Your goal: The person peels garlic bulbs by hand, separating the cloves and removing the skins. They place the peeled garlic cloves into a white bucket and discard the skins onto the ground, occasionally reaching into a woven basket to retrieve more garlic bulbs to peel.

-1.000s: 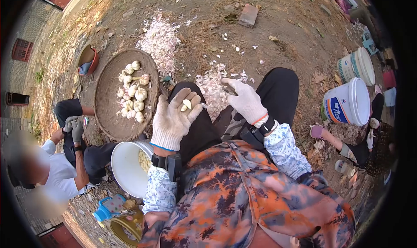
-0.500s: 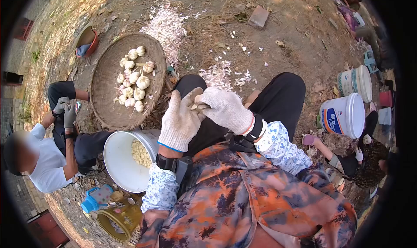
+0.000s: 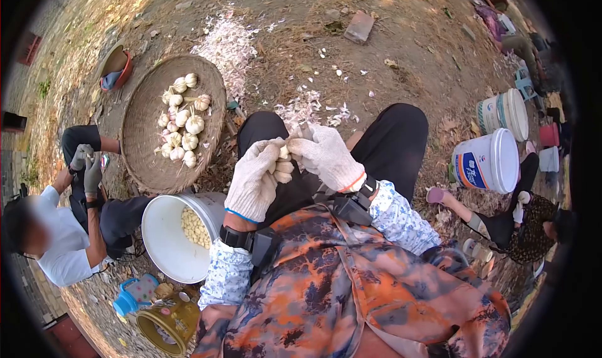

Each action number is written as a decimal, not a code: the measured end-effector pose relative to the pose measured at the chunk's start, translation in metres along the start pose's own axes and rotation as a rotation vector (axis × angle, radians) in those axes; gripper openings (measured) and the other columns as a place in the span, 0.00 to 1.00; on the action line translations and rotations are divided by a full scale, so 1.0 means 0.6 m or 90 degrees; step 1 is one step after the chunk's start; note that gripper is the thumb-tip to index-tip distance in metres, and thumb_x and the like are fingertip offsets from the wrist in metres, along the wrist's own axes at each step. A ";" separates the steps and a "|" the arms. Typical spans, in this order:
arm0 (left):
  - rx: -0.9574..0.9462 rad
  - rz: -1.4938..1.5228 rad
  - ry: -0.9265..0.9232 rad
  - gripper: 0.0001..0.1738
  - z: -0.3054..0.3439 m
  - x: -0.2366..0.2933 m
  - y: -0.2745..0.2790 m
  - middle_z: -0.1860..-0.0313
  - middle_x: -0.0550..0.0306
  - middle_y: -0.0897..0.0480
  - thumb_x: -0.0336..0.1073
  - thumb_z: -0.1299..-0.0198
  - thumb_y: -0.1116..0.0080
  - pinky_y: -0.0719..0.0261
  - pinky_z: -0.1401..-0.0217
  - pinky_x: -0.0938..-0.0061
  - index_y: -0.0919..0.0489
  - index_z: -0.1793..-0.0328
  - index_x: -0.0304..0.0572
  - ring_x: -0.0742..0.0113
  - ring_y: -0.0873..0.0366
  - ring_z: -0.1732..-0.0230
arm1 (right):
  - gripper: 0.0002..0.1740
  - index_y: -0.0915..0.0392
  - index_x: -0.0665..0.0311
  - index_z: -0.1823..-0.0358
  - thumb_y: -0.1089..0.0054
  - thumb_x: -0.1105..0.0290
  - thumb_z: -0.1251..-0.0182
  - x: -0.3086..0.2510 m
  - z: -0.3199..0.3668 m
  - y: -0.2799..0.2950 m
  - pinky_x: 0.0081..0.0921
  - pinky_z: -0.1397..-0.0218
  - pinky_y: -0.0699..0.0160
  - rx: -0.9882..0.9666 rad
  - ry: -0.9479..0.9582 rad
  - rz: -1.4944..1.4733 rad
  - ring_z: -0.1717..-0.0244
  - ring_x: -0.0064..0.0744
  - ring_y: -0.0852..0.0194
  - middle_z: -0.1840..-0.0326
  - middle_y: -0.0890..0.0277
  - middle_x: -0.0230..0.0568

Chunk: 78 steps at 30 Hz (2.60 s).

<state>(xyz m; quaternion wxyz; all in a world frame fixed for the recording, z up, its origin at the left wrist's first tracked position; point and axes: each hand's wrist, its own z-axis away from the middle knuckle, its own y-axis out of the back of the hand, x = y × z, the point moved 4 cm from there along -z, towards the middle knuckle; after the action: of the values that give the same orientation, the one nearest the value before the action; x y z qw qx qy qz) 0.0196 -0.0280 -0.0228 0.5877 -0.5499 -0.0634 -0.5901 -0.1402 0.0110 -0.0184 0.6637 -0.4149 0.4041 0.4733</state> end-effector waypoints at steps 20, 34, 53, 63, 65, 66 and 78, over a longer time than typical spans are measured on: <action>0.071 -0.078 -0.042 0.19 0.007 0.007 -0.005 0.46 0.47 0.18 0.27 0.32 0.40 0.11 0.56 0.77 0.24 0.38 0.26 0.65 0.14 0.55 | 0.08 0.21 0.63 0.66 0.35 0.67 0.33 -0.019 0.039 0.001 0.19 0.79 0.45 -0.110 -0.006 -0.111 0.81 0.14 0.40 0.77 0.28 0.28; 0.425 -0.044 -0.303 0.19 0.161 0.111 0.297 0.44 0.45 0.19 0.31 0.30 0.40 0.14 0.45 0.67 0.24 0.36 0.31 0.56 0.16 0.52 | 0.22 0.21 0.74 0.60 0.36 0.59 0.44 0.059 -0.028 0.086 0.40 0.61 0.27 0.123 0.034 0.471 0.69 0.51 0.23 0.71 0.22 0.59; 0.485 -1.002 -0.005 0.28 -0.072 0.109 0.452 0.46 0.35 0.20 0.46 0.46 0.29 0.20 0.42 0.52 0.19 0.40 0.45 0.37 0.18 0.47 | 0.14 0.23 0.70 0.63 0.37 0.64 0.40 0.080 -0.051 0.059 0.28 0.72 0.34 0.118 -0.144 0.344 0.77 0.22 0.35 0.79 0.30 0.34; 0.466 -0.994 0.024 0.21 -0.082 0.122 0.444 0.54 0.35 0.17 0.41 0.45 0.37 0.19 0.50 0.53 0.22 0.49 0.37 0.38 0.16 0.51 | 0.05 0.23 0.61 0.67 0.35 0.71 0.40 0.081 -0.061 0.045 0.19 0.81 0.51 0.148 -0.157 0.232 0.84 0.12 0.48 0.81 0.39 0.18; 0.484 -0.834 0.057 0.20 -0.067 0.128 0.446 0.55 0.41 0.16 0.42 0.44 0.37 0.18 0.53 0.58 0.21 0.49 0.36 0.46 0.15 0.53 | 0.05 0.23 0.61 0.67 0.35 0.70 0.41 0.072 -0.062 0.038 0.19 0.81 0.51 0.141 -0.167 0.225 0.84 0.12 0.48 0.81 0.39 0.19; 0.493 -0.676 0.085 0.20 -0.061 0.128 0.446 0.56 0.47 0.15 0.42 0.43 0.37 0.17 0.57 0.63 0.21 0.50 0.35 0.55 0.13 0.55 | 0.10 0.22 0.66 0.65 0.35 0.66 0.41 0.067 -0.063 0.037 0.24 0.77 0.42 0.128 -0.217 0.261 0.80 0.17 0.40 0.79 0.33 0.26; 0.269 0.200 -0.108 0.25 -0.062 0.148 0.332 0.50 0.52 0.17 0.41 0.28 0.42 0.12 0.57 0.65 0.27 0.30 0.39 0.57 0.15 0.55 | 0.19 0.17 0.70 0.50 0.29 0.64 0.37 -0.034 -0.097 -0.103 0.26 0.49 0.21 -0.097 0.053 0.351 0.56 0.26 0.18 0.57 0.14 0.40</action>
<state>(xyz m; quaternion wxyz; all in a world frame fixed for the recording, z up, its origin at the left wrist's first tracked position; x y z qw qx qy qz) 0.1764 -0.1699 -0.0868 0.7663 -0.4659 -0.1482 -0.4169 -0.0935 -0.0621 -0.0081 0.4596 -0.3571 0.4916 0.6477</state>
